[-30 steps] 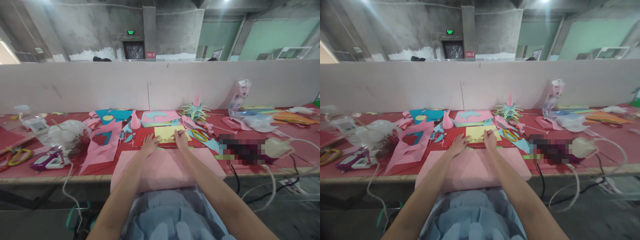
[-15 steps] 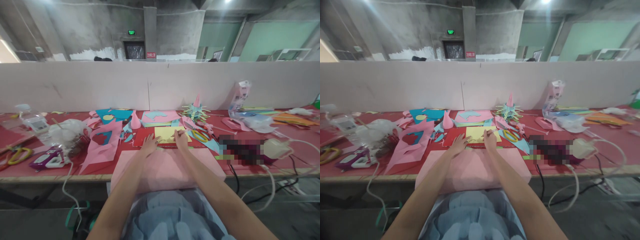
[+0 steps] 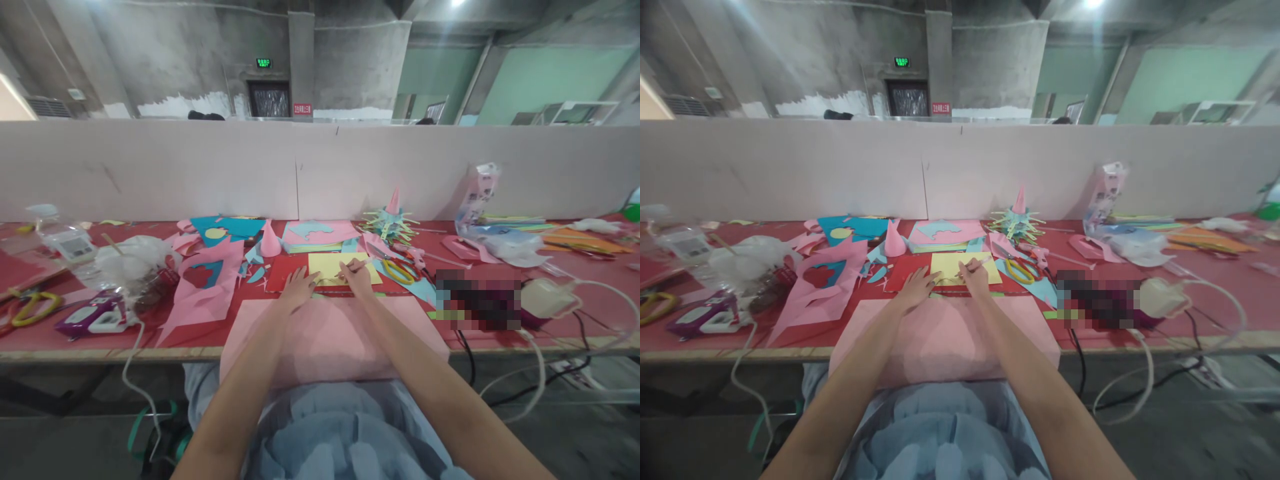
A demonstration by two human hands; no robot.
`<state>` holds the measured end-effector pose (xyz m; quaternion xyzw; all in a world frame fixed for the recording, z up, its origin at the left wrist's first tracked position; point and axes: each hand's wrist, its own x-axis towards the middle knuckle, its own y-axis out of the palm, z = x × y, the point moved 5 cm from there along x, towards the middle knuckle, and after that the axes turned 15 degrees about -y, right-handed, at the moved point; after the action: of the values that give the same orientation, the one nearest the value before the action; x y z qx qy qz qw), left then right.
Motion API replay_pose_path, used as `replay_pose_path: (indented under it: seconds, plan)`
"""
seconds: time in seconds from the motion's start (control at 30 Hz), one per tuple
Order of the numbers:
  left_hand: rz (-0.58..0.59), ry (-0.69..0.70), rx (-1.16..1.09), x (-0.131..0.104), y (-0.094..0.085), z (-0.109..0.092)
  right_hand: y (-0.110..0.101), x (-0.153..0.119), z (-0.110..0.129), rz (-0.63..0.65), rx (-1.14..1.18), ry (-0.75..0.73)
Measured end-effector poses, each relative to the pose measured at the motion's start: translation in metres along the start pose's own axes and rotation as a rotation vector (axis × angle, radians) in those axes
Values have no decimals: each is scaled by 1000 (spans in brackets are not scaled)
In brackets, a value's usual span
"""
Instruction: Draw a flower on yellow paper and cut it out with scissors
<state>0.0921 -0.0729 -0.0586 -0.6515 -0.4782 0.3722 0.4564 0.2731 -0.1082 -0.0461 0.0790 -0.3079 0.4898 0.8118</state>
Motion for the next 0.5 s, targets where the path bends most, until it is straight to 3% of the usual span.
replay_pose_path:
  seconds: [0.5]
  plan:
    - [11, 1, 17, 0, 0, 0, 5, 0, 1, 116, -135, -26]
